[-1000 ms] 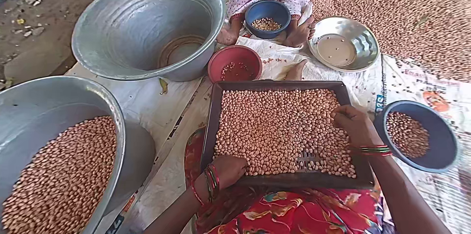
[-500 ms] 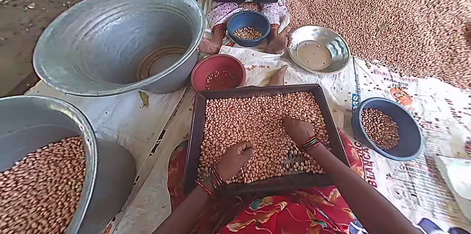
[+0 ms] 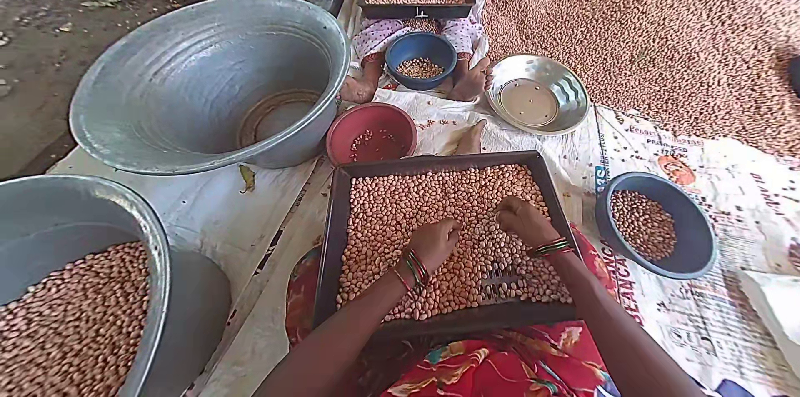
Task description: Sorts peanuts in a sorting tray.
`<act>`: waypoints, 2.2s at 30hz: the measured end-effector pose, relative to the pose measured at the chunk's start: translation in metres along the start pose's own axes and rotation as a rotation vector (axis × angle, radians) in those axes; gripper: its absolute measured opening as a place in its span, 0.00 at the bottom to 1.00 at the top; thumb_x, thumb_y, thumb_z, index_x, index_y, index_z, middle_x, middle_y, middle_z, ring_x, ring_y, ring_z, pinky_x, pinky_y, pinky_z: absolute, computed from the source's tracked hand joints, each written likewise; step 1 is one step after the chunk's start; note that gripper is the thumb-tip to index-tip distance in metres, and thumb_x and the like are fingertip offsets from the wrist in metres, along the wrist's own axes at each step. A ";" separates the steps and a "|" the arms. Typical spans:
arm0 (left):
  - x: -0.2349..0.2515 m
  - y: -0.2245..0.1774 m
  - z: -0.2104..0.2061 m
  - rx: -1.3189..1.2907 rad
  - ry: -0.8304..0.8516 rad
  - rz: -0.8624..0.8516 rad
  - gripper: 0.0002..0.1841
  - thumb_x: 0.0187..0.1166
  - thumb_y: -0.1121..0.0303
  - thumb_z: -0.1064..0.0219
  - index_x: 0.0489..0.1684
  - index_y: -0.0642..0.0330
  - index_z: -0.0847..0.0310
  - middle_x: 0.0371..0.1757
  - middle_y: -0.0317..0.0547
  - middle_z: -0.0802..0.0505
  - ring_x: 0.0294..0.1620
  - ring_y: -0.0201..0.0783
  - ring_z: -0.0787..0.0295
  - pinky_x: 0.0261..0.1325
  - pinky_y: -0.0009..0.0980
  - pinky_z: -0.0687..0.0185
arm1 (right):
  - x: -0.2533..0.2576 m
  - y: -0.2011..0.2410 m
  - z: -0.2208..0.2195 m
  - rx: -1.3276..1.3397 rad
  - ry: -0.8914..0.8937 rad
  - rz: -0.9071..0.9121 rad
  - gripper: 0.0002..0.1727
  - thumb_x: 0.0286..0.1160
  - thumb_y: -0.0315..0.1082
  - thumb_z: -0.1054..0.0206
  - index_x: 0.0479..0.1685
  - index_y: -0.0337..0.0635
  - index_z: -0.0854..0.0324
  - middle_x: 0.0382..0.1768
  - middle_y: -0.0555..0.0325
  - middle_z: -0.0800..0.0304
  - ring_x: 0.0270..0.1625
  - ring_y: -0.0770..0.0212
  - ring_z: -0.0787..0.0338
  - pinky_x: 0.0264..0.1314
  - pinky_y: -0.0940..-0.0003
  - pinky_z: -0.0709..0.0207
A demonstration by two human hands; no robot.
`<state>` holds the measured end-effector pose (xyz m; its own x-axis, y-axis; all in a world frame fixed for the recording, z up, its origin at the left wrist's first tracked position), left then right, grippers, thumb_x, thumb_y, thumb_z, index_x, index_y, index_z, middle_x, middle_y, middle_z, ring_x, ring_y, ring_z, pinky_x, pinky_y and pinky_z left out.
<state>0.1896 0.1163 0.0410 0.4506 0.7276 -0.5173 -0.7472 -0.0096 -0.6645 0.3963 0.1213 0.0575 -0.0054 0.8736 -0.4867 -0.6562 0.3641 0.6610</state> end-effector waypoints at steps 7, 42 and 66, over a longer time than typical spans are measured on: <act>0.030 -0.028 -0.011 0.430 0.129 0.131 0.22 0.96 0.64 0.59 0.80 0.64 0.31 0.67 0.69 0.12 0.69 0.68 0.15 0.67 0.65 0.23 | -0.018 -0.007 0.037 0.171 -0.168 -0.091 0.11 0.86 0.23 0.46 0.59 0.28 0.22 0.41 0.50 0.17 0.34 0.69 0.17 0.42 0.73 0.21; -0.039 0.035 -0.025 -1.488 0.009 0.105 0.30 0.96 0.50 0.73 0.35 0.50 0.24 0.13 0.29 0.21 0.07 0.19 0.37 0.11 0.15 0.42 | -0.055 0.104 -0.043 -0.481 -0.004 0.684 0.18 0.86 0.34 0.40 0.59 0.28 0.15 0.39 0.32 0.07 0.39 0.32 0.05 0.41 0.36 0.16; -0.033 0.100 0.039 -1.501 -0.632 0.083 0.24 0.98 0.57 0.62 0.28 0.53 0.30 0.09 0.26 0.30 0.04 0.20 0.41 0.08 0.15 0.43 | 0.040 0.052 -0.017 -0.372 -0.192 0.106 0.23 0.91 0.40 0.43 0.76 0.38 0.20 0.76 0.28 0.23 0.80 0.26 0.27 0.77 0.27 0.37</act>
<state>0.0812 0.1181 0.0119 -0.1076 0.8369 -0.5366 0.5324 -0.4073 -0.7421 0.3490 0.1694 0.0624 0.0301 0.9569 -0.2890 -0.8873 0.1587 0.4331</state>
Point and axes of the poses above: each hand's wrist, its own x-axis towards the middle knuckle, its own z-axis out of the back of the hand, y = z × x, the point moved 1 cm from there along x, towards the middle knuckle
